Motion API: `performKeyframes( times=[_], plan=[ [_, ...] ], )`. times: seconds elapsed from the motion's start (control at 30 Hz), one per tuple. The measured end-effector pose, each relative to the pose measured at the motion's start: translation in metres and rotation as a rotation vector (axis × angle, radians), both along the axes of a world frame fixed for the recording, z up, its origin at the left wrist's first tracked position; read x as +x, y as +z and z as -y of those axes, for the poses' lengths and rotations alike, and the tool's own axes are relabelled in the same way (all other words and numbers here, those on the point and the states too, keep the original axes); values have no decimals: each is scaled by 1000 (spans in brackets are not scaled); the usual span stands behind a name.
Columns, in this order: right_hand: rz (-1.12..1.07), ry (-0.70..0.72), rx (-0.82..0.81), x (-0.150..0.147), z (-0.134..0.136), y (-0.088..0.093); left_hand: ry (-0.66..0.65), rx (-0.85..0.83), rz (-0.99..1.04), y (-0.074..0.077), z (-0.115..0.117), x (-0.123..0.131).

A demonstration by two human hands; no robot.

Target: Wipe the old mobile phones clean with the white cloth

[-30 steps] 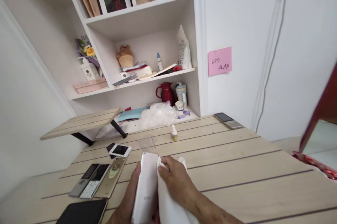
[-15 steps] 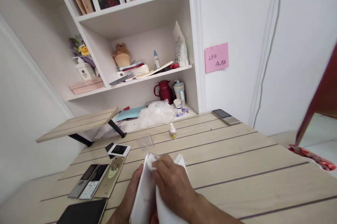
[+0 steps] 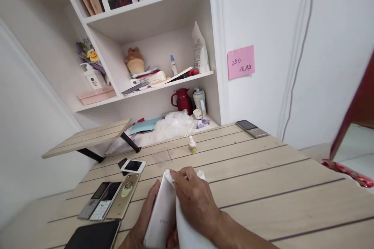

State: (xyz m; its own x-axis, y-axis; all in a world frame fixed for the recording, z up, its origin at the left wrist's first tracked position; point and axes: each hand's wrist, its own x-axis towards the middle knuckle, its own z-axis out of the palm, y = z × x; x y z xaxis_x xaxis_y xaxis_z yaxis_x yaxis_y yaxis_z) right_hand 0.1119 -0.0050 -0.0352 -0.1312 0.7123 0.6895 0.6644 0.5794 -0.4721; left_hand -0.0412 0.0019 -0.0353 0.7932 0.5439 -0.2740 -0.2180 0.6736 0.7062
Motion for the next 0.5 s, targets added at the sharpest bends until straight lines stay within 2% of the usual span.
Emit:
performKeyframes(
  times=[0.13,0.2,0.33,0.4,0.5],
  plan=[
    [154,127,39,-4,7,-1,163,-98,-59,1,4,-1],
    [153,117,61,-2,5,-1,138,-67,-59,1,4,-2],
    [-49,-38,67,5,-6,-2,-3,93,-75,0,2,-2],
    [-81,-34,69,5,-8,-2,23,97,-100,-1,3,-2],
    [-1,79,130,4,-3,-1,109,98,-123,-2,6,-2]
  ],
)
